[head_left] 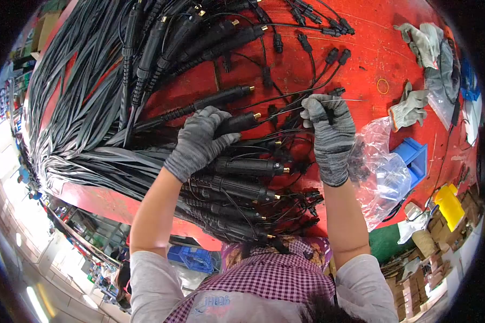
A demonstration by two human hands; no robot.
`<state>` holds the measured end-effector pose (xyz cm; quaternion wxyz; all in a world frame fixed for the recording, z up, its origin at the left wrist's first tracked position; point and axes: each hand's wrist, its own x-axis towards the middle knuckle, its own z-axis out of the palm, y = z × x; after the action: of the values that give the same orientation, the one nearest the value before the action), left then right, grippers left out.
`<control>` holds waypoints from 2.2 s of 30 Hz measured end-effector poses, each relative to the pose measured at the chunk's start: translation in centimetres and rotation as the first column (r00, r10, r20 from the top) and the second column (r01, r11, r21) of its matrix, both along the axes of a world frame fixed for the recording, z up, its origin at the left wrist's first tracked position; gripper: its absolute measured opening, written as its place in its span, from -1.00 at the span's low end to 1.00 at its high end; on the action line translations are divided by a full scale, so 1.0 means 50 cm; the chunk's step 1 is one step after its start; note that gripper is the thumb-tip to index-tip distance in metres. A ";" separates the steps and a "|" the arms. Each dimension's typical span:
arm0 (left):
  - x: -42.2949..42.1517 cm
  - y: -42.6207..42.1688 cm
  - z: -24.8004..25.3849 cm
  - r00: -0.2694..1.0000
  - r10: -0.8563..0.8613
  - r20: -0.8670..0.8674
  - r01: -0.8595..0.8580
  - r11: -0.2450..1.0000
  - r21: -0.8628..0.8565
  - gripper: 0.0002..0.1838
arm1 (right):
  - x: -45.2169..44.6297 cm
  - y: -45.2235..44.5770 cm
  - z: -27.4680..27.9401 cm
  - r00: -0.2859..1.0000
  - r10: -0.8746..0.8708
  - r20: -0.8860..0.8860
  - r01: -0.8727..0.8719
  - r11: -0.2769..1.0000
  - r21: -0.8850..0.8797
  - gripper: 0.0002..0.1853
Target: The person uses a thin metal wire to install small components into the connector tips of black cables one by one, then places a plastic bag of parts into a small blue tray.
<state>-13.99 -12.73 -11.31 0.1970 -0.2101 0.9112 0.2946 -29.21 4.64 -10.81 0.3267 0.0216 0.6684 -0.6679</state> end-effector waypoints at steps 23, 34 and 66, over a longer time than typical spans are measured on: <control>0.029 0.001 0.031 0.958 0.217 -0.190 -0.182 0.966 0.186 -0.55 | 0.035 -0.042 0.029 0.999 -0.016 -0.040 0.009 0.985 -0.173 -0.92; 0.030 0.009 0.032 0.951 0.244 -0.191 -0.208 0.959 0.192 -0.57 | 0.069 -0.070 -0.027 0.917 0.387 -0.091 -0.394 0.917 -0.069 -0.90; -0.007 0.052 0.071 0.976 0.187 -0.115 -0.139 0.932 0.335 -0.55 | 0.043 0.112 0.017 0.982 -0.186 -0.020 0.175 0.950 -0.259 -0.90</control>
<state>-14.36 -10.12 -7.75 0.1368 -0.2278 0.8415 0.4704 -27.06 10.23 -9.94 0.2494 0.0254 0.5786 -0.7761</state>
